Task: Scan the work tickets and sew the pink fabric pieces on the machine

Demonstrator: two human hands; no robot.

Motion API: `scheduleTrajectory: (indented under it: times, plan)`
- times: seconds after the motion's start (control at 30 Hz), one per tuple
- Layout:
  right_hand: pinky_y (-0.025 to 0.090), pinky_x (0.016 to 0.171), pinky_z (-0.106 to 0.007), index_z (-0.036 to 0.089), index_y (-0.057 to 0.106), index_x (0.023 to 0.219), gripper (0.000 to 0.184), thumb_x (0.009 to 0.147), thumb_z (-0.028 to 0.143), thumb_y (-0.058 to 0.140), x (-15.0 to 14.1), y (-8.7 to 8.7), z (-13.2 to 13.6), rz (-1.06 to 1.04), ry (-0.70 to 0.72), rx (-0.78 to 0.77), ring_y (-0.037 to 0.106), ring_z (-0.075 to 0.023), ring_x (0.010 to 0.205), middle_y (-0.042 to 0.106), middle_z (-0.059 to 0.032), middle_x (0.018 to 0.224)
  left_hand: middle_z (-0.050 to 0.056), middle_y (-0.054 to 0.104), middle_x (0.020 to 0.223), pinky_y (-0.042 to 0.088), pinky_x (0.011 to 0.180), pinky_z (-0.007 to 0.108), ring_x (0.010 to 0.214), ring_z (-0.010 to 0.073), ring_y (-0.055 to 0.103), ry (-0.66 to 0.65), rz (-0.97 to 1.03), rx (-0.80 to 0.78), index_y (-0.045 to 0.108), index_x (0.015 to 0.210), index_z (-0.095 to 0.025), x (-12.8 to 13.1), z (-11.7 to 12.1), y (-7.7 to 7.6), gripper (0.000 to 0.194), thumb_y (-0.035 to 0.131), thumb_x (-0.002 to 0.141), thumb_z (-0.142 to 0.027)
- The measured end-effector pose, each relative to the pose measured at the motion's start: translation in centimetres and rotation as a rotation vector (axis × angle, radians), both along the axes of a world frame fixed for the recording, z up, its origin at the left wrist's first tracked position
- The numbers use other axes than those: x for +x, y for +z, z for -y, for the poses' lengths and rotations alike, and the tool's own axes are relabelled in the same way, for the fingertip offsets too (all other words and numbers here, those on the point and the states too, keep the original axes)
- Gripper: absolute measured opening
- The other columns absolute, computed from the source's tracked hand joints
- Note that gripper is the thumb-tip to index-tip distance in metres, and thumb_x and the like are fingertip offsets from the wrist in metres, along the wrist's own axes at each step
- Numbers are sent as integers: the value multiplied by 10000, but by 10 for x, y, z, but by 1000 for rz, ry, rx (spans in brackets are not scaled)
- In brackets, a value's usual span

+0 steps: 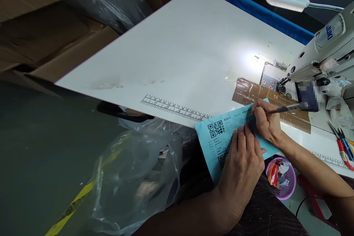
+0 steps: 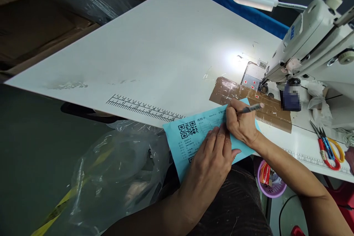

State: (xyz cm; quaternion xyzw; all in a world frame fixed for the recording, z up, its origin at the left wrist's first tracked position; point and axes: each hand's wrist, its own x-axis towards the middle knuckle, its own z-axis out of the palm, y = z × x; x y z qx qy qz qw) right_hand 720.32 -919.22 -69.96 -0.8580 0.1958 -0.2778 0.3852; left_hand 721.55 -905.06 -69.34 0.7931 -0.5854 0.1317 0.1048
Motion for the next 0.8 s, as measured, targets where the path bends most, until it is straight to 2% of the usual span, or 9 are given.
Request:
scheduleTrajectory:
  times: [0.13, 0.2, 0.33, 0.43, 0.53, 0.63, 0.8]
  plan:
    - [408, 606, -308, 224, 569, 766, 150, 881, 244, 475, 2, 4, -1, 177, -29, 20, 505, -151, 635, 556, -5, 697, 230, 687, 1139, 575, 938, 385, 1074, 305, 662, 17, -5, -8, 681, 1129, 27, 0, -1, -1, 349, 567, 937, -241]
    - [434, 621, -304, 219, 609, 854, 111, 890, 287, 530, 3, 8, -2, 193, 10, 108, 523, -145, 659, 571, -2, 731, 214, 694, 1110, 584, 920, 380, 1037, 303, 674, 23, -3, -11, 693, 1107, 17, 0, -1, -2, 361, 612, 915, -277]
    - [371, 474, -252, 220, 631, 855, 195, 891, 405, 582, 3, 14, 1, 194, 69, 423, 448, -105, 521, 516, 32, 642, 220, 687, 1127, 575, 943, 370, 1047, 311, 672, 9, 23, -52, 685, 1115, 36, 1, -1, -7, 503, 675, 867, -401]
    - [320, 418, -226, 213, 630, 783, 237, 844, 441, 609, 3, 13, 9, 262, 5, 584, 450, -95, 500, 537, 20, 652, 228, 676, 1149, 551, 989, 383, 1089, 329, 654, -23, 4, -74, 653, 1165, 58, 2, -2, -11, 727, 703, 786, -560]
    - [295, 416, -213, 210, 623, 731, 157, 745, 366, 632, 5, 10, 17, 294, -84, 671, 430, -93, 487, 505, 35, 584, 229, 666, 1165, 527, 1025, 407, 1117, 341, 638, -79, -5, -61, 632, 1194, 60, 8, -3, -12, 873, 698, 715, -667]
    - [258, 411, -222, 203, 583, 617, 168, 688, 354, 568, 6, 7, 22, 226, -67, 657, 352, -87, 441, 478, 36, 509, 234, 654, 1188, 507, 1044, 424, 1140, 343, 620, -142, -9, 14, 622, 1208, 47, 15, -3, -8, 868, 730, 699, -648]
    - [354, 499, -263, 214, 492, 485, 252, 692, 337, 420, 4, 5, 15, 132, -38, 375, 406, -120, 488, 511, 1, 486, 274, 527, 1394, 454, 1098, 448, 1279, 365, 528, -194, -92, 130, 525, 1331, 42, 21, -3, -4, 875, 782, 718, -528]
